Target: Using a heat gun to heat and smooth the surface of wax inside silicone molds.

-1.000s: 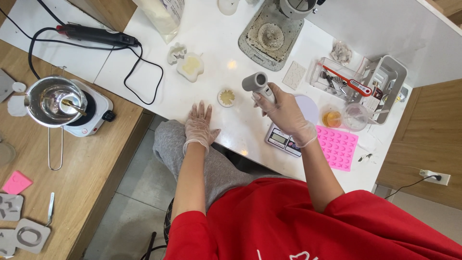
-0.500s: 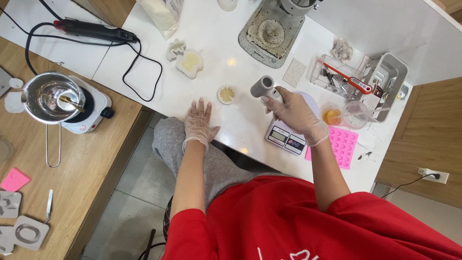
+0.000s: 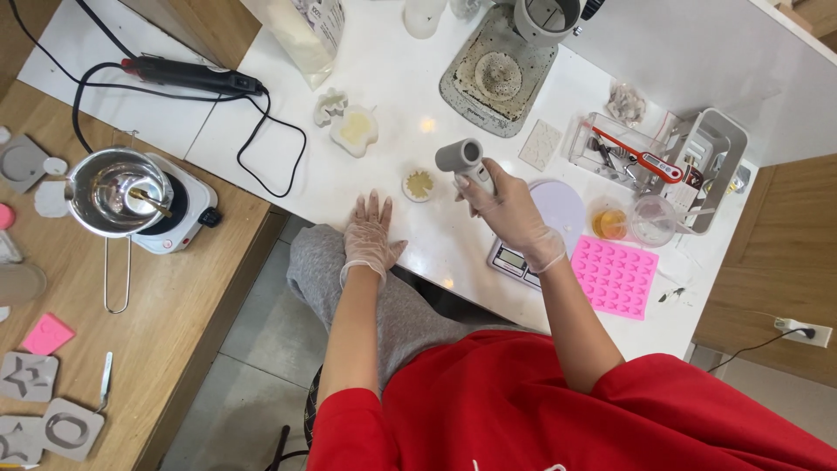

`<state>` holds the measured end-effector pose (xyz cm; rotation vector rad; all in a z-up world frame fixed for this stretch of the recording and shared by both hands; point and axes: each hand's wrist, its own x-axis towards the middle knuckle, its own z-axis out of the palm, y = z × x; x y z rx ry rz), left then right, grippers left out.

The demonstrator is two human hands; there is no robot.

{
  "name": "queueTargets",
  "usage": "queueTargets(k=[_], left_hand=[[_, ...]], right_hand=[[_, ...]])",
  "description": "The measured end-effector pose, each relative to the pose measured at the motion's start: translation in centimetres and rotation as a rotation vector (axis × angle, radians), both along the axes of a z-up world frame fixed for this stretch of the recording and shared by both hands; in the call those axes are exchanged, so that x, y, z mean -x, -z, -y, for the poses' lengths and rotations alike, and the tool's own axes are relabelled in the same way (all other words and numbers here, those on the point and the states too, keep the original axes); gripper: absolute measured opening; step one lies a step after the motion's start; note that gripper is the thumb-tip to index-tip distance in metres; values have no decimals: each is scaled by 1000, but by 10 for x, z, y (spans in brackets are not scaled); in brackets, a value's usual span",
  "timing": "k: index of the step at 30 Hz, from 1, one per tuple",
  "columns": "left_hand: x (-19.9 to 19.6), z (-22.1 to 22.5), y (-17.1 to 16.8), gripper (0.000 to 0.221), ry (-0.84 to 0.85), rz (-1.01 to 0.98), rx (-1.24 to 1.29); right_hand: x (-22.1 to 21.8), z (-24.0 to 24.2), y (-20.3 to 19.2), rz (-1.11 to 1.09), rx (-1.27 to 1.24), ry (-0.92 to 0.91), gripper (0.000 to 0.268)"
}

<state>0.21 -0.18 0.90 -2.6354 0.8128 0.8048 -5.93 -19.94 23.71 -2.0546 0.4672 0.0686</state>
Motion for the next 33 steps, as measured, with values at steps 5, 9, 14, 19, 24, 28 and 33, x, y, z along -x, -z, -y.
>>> queueTargets(k=[5,9,14,19,24,28,33], left_hand=[[0,-1,-5,99,2,3,19],[-1,0,-8,98,10,-15,-9],[-1,0,-15,97,10,-47,-25],[0,1,-20,96,12,-56,-50],[0,3,-29,95,40,-53,-86],[0,4,-36,94,19,-59,-72],[0,4,-33,93,2,-63,-49]], right_hand=[[7,-3,-7,-135,-89,-151,27],[12,8,-7,-182,-62,-205,30],[15,30,3,-293,6,-172,37],[13,42,20,-274,127,-55,43],[9,30,21,-208,134,69,47],[7,15,11,-49,-87,79,27],[11,16,1,-75,-220,-19,19]])
